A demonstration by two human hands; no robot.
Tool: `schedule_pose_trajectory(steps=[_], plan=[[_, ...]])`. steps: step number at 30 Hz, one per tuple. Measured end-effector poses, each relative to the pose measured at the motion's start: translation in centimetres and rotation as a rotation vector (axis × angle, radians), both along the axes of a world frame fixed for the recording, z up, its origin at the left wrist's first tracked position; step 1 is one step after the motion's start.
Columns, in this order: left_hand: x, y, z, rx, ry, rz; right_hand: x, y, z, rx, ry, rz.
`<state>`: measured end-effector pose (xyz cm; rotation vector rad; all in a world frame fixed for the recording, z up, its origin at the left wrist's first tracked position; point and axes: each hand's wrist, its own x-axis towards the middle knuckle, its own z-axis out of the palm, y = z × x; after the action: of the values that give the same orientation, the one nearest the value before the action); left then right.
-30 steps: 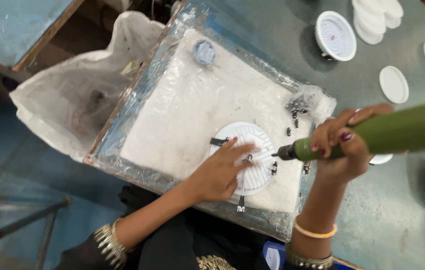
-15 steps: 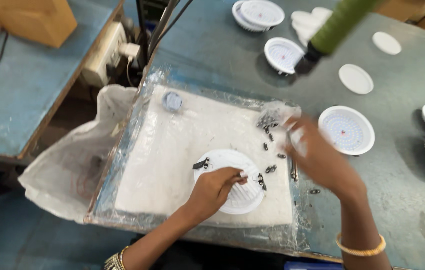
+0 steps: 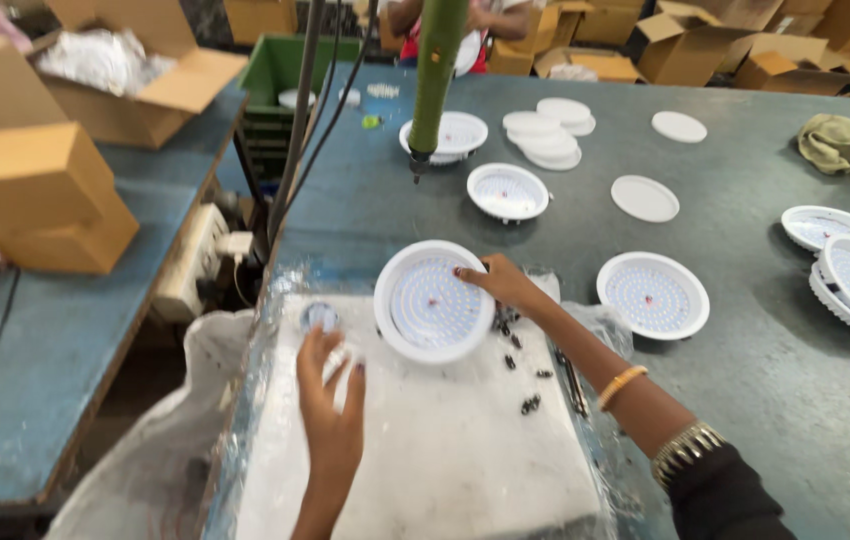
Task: The person places small black components onto the center of white circular LED light modules and uses a green handheld electric screwdriver to fasten them. The person repeats this process for multiple modules, stacking completed units on the table.
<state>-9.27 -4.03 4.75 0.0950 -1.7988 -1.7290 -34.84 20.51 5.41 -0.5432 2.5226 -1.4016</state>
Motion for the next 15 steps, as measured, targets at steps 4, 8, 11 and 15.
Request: schedule_pose_trajectory(steps=[4,8,11,15], plan=[[2.4,-5.8,-10.6,0.159,-0.107,0.137,-8.4,-2.9,-3.2,-0.423,-0.434,-0.222],[2.7,-14.8,-18.9,0.062,-0.051,0.248,-11.4,-5.0,-2.9,-0.575,-0.506,-0.333],[3.0,-17.6,-21.8,0.123,-0.088,0.259,-11.5,-6.0,-2.3,-0.778,-0.457,-0.328],[3.7,-18.1,-22.3,0.042,-0.087,0.278,-10.5,-3.7,-1.2,-1.012,-0.329,-0.164]])
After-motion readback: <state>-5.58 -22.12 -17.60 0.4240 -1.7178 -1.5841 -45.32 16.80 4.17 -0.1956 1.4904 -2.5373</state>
